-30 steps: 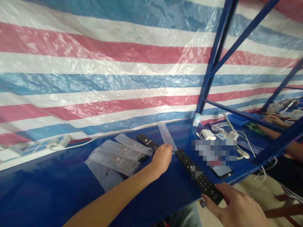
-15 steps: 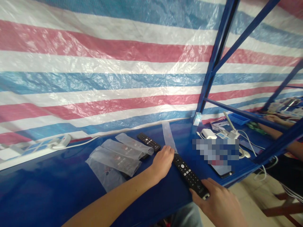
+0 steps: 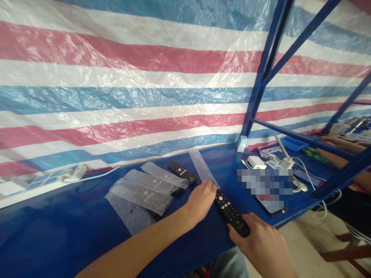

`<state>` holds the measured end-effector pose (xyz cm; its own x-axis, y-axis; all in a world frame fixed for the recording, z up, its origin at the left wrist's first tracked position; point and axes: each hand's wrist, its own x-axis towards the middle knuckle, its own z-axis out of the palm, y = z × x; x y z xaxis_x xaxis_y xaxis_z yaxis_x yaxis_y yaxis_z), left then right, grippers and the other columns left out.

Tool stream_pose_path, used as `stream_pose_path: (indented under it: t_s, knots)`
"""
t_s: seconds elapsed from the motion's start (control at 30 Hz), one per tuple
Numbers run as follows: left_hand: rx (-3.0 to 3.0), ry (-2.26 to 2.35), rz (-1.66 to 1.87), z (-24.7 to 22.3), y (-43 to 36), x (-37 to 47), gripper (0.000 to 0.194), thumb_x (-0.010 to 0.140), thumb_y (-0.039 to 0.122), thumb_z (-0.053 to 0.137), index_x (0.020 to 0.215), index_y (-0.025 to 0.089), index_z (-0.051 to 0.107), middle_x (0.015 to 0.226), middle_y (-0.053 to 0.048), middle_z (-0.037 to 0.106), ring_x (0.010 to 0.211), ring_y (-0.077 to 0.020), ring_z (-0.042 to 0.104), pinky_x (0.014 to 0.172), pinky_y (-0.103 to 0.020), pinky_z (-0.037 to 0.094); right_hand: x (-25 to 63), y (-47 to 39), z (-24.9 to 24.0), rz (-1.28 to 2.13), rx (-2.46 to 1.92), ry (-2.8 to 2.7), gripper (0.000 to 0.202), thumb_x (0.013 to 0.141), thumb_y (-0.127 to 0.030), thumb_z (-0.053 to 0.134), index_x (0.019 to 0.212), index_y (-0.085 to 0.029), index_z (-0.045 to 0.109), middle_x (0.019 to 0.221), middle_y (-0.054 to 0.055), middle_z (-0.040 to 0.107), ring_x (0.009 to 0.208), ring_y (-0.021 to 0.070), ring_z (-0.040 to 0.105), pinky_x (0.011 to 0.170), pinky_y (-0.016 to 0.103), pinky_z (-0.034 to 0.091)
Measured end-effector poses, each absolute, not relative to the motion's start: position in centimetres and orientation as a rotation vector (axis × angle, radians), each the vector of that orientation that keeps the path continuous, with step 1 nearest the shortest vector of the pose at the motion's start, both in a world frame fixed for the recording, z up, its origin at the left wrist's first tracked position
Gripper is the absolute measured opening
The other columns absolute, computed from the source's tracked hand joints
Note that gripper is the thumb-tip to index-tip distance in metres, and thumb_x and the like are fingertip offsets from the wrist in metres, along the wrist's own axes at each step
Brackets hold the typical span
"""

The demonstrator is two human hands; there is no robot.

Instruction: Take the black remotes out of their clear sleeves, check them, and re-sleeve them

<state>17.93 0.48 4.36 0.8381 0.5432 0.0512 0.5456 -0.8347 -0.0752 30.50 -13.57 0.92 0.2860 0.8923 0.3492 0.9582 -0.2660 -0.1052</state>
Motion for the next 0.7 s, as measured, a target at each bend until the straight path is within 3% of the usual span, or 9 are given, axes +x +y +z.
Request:
stream_pose_path:
  t_s: [0.2,0.43,0.53,0.7]
  knots:
    - [-2.977,-0.778,-0.061,4.4,-0.2,18.2,0.023,0.089,0.005,0.037,0.102,0.011,0.056,0.1,-0.01,0.059,0.097,-0.0223,0.055,0.083,-0.034,0.049,29.9,-11.5,1.3,-0.247,-2.299,-1.607,0.029,0.081,-0.047,0.057,0.066,-0.023,0.06,0.065,0.001,0.064,0.057,0.0202,0.065,0.046,0.028,0.033]
    - [-3.029,-0.965,-0.125,4.0,0.4,17.7,0.027,0.082,-0.002,0.039,0.098,0.012,0.055,0.101,-0.01,0.06,0.1,-0.0218,0.055,0.089,-0.033,0.047,32.5,-11.6,1.5,0.153,-1.926,-1.834,0.034,0.074,-0.048,0.069,0.098,-0.025,0.064,0.077,-0.001,0.064,0.063,0.0151,0.063,0.053,0.024,0.043]
    - [-3.076,-0.959,-0.173,4.0,0.4,17.5,0.029,0.079,-0.004,0.039,0.097,0.012,0.055,0.1,-0.01,0.06,0.1,-0.0215,0.055,0.091,-0.033,0.046,33.0,-11.6,0.9,0.126,-1.898,-1.81,0.026,0.075,-0.048,0.068,0.08,-0.024,0.061,0.07,-0.002,0.06,0.057,0.013,0.058,0.051,0.023,0.04]
    - [-3.152,-0.894,-0.256,4.0,-0.2,17.4,0.03,0.076,-0.003,0.043,0.1,0.011,0.053,0.103,-0.011,0.06,0.101,-0.0232,0.054,0.091,-0.034,0.046,32.7,-10.0,0.2,-0.032,-1.889,-1.729,0.041,0.078,-0.057,0.06,0.061,-0.022,0.049,0.062,-0.002,0.055,0.051,0.0106,0.051,0.05,0.023,0.033]
